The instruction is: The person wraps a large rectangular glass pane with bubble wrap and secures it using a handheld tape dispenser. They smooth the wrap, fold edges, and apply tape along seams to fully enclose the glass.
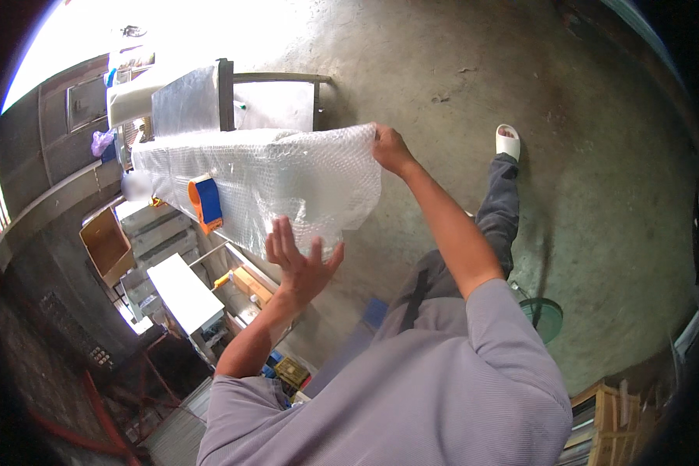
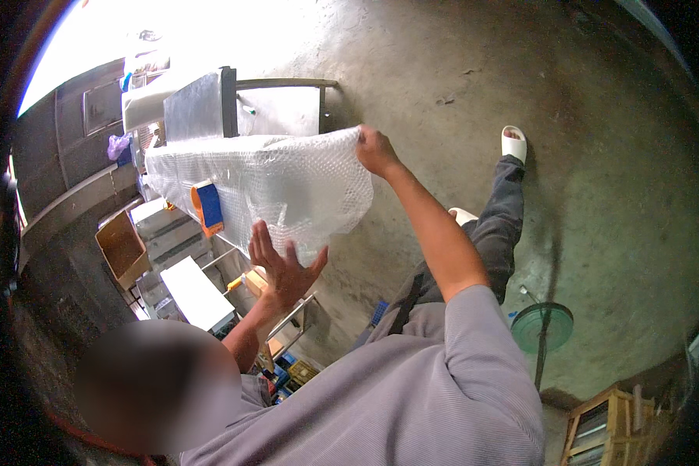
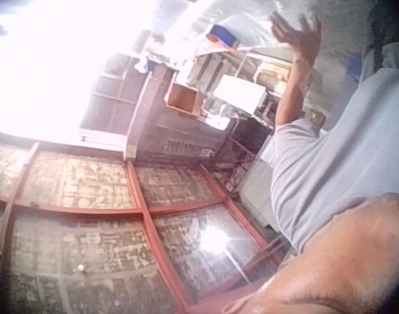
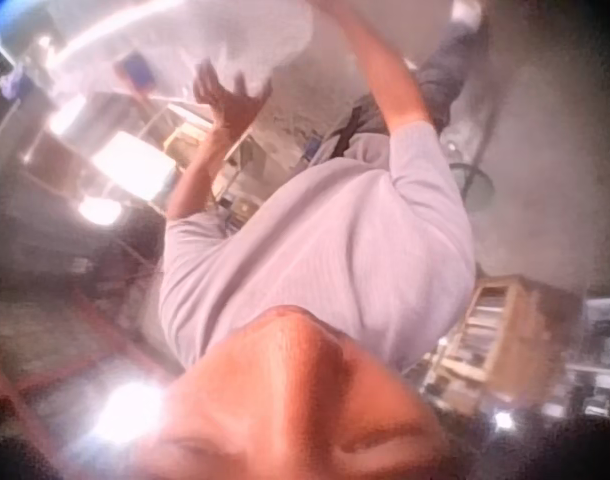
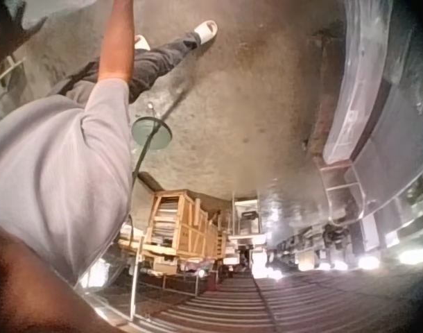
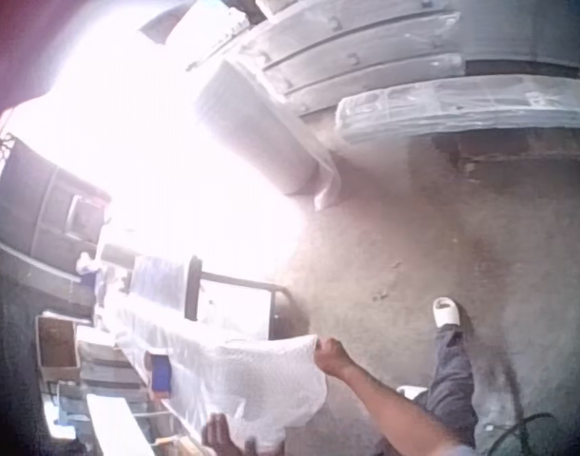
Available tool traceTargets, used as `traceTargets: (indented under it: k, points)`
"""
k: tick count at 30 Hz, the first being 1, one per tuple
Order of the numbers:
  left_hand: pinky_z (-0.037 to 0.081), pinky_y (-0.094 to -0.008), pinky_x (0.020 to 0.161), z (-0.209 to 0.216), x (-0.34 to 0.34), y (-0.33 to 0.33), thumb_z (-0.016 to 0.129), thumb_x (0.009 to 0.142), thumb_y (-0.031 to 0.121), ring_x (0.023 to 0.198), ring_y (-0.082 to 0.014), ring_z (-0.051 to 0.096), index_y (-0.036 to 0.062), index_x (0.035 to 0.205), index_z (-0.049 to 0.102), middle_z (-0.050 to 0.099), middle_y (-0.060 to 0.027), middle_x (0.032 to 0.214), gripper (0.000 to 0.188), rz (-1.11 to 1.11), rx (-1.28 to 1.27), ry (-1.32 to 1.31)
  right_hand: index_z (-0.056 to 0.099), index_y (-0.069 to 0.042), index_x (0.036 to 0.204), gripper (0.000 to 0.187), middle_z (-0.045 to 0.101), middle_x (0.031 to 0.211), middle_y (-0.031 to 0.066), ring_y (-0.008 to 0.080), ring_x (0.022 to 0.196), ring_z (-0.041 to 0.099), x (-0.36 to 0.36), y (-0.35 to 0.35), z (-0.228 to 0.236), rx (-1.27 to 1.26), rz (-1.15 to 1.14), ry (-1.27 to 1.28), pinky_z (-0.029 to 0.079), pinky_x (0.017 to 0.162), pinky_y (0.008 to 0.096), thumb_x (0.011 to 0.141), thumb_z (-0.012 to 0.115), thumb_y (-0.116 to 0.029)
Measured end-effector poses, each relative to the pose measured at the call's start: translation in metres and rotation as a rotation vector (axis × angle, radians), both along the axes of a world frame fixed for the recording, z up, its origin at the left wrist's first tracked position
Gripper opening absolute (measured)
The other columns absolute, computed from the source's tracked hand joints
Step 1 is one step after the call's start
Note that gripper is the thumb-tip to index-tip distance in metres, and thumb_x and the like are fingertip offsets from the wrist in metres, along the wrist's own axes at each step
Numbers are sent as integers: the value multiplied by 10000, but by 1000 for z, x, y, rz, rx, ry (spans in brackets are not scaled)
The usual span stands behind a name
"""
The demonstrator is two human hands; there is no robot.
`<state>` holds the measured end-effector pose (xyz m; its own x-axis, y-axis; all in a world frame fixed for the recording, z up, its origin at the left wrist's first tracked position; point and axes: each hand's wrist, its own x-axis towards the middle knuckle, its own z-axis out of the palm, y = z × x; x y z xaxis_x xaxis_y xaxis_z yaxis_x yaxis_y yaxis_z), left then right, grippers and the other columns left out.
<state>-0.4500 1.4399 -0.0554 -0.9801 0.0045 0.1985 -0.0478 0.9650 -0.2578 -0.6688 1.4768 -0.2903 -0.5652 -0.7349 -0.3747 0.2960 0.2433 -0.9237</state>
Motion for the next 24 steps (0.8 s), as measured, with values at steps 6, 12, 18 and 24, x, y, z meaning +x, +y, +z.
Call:
traceTargets:
  k: [6,12,18,24]
  points:
    - [340,-592,1126,23,20,15,863,748,342,1447,-497,344,72,1616,183,281,-342,1581,1136,161,360,-120,693,-14,1046,484,698,850,117,231,762,667,19,23,10,256,-283,-51,533,761,364,969,648,-489]
    - [227,-591,1202,27,41,18,668,922,289,1510,-490,233,47,1624,199,220,-306,1636,878,304,431,-86,711,-37,1099,481,709,1039,29,151,991,639,58,34,34,-206,15,-65,498,918,328,951,709,-494]
    - [34,-554,1250,7,29,-12,587,994,413,1581,-423,15,7,1629,160,62,-275,1693,866,545,327,-328,670,-61,1205,390,690,1117,19,138,1038,620,65,36,76,-312,-159,-359,492,938,324,1017,655,-403]
    - [-68,-570,1241,-31,15,-1,542,1005,502,1581,-413,-51,3,1635,82,-22,-255,1703,926,450,302,-481,677,-38,1226,367,704,1186,50,129,1074,619,64,64,110,-602,-113,-752,499,923,313,1015,665,-338]
